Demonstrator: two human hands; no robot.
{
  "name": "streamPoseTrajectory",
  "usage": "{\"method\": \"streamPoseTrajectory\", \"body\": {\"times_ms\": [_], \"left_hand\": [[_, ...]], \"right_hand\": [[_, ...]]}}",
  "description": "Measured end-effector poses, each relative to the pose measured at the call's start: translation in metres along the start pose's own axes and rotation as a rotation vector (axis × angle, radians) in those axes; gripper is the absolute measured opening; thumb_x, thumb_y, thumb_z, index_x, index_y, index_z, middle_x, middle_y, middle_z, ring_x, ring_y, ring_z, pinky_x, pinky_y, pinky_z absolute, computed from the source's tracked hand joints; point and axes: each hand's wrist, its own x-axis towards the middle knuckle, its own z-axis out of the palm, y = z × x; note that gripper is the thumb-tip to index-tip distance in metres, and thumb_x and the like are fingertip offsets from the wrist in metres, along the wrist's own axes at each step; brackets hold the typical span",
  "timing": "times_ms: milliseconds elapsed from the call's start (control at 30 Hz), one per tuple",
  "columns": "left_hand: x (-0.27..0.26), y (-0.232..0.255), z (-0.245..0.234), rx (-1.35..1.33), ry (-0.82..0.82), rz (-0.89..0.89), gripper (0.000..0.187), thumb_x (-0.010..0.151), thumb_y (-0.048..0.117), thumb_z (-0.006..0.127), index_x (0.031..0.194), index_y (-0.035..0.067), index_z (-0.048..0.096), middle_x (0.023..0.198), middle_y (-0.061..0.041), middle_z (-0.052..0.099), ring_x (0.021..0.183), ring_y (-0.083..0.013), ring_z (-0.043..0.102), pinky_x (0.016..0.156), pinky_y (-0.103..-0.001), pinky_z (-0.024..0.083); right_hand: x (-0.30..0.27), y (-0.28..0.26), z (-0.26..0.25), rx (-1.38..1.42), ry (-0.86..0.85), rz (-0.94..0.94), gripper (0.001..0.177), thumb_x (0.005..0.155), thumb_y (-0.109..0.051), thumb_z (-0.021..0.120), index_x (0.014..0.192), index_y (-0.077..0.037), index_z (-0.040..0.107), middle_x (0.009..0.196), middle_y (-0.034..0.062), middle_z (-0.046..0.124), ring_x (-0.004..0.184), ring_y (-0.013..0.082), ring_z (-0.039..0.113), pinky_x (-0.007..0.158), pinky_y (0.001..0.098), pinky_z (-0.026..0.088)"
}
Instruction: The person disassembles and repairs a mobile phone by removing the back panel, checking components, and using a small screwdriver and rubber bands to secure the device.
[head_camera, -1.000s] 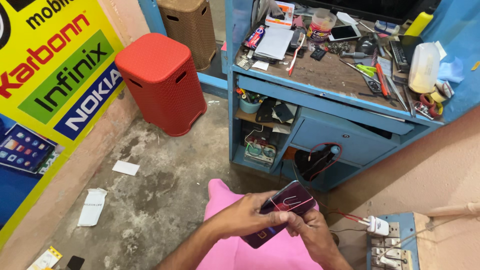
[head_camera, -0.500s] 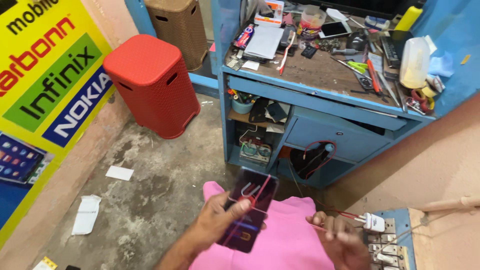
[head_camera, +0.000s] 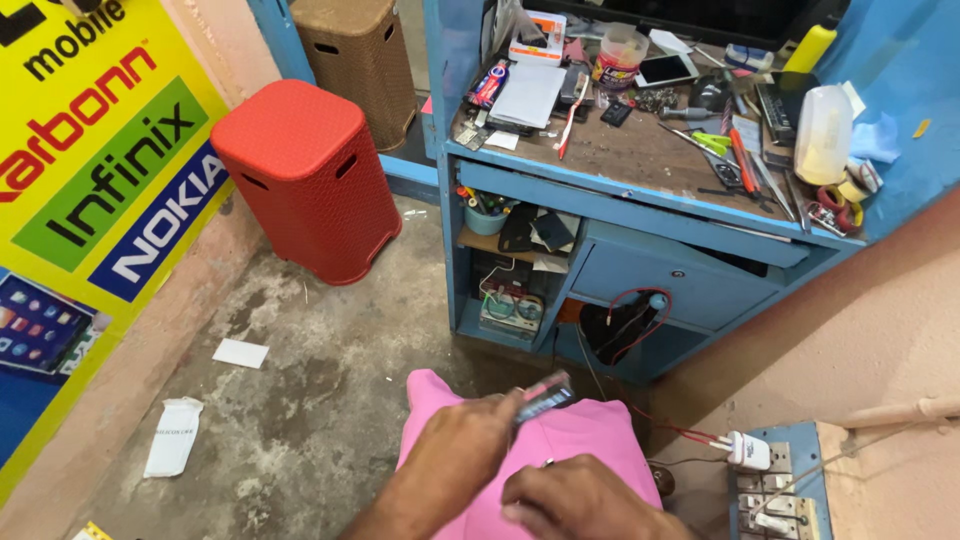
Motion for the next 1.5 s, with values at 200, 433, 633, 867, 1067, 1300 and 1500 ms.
{"method": "streamPoseTrajectory", "body": {"times_ms": [200,433,633,867,1067,1300,1500], "left_hand": [[-0.013,-0.014,-0.008,-0.607,-0.024,-0.153,0.024,0.1,0.02,0.065,0.113,-0.001,0.071,0.076,-0.011,0.072,0.065,-0.0184,0.064,0.059,-0.036,0.052],[-0.01,-0.021,0.031,-1.266,-0.07,-0.224,0.036,0.097,0.028,0.064,0.119,0.0,0.064,0.096,-0.008,0.076,0.087,-0.0165,0.076,0.078,-0.031,0.064],[-0.025,-0.049,-0.007,-0.877,0.446,-0.463,0.039,0.093,0.032,0.068,0.111,-0.003,0.07,0.089,-0.012,0.08,0.075,-0.0189,0.078,0.066,-0.035,0.065],[-0.004,-0.034,0.016,-1.223,0.098,-0.349,0.045,0.098,0.034,0.065,0.119,-0.005,0.064,0.096,-0.014,0.079,0.084,-0.0178,0.077,0.076,-0.032,0.064],[-0.012,-0.067,0.063,-1.477,0.026,-0.75,0.051,0.087,0.037,0.065,0.121,-0.002,0.066,0.096,-0.019,0.08,0.083,-0.0297,0.08,0.073,-0.039,0.063],[-0.038,-0.104,0.143,-0.815,-0.007,-0.385,0.035,0.091,0.025,0.072,0.12,0.006,0.071,0.106,-0.013,0.082,0.105,-0.0225,0.077,0.094,-0.033,0.06],[-0.038,-0.14,0.16,-0.529,-0.073,-0.362,0.055,0.087,0.032,0.079,0.134,0.008,0.063,0.116,-0.013,0.078,0.118,-0.0229,0.073,0.103,-0.035,0.051]], "right_hand": [[-0.005,0.021,-0.038,0.005,0.253,0.234,0.014,0.085,-0.013,0.078,0.083,-0.005,0.066,0.068,0.0055,0.069,0.06,0.018,0.067,0.057,0.0335,0.055],[-0.02,0.062,-0.014,1.041,0.56,-0.182,0.031,0.095,-0.017,0.073,0.076,-0.013,0.049,0.073,0.0024,0.048,0.079,0.0183,0.045,0.086,0.0326,0.045],[-0.048,0.097,-0.051,1.694,0.73,0.194,0.027,0.109,-0.026,0.063,0.101,-0.001,0.064,0.058,-0.0054,0.034,0.048,0.0074,0.037,0.05,0.0253,0.042],[-0.013,0.057,-0.033,0.732,0.7,0.437,0.018,0.097,-0.01,0.061,0.108,0.002,0.067,0.068,0.0003,0.056,0.062,0.011,0.057,0.063,0.0302,0.054],[0.024,0.015,-0.048,0.251,0.572,0.404,0.029,0.09,-0.011,0.072,0.118,-0.004,0.068,0.087,0.005,0.065,0.079,0.0162,0.063,0.07,0.031,0.053],[0.081,0.004,-0.035,-0.379,-0.001,-0.06,0.03,0.083,-0.034,0.077,0.098,-0.009,0.073,0.098,0.0083,0.073,0.099,0.0314,0.067,0.085,0.0479,0.051],[0.112,0.029,-0.034,-0.198,-0.264,0.218,0.026,0.09,-0.032,0.074,0.089,-0.006,0.076,0.09,0.013,0.074,0.087,0.034,0.071,0.079,0.0451,0.055]]}}
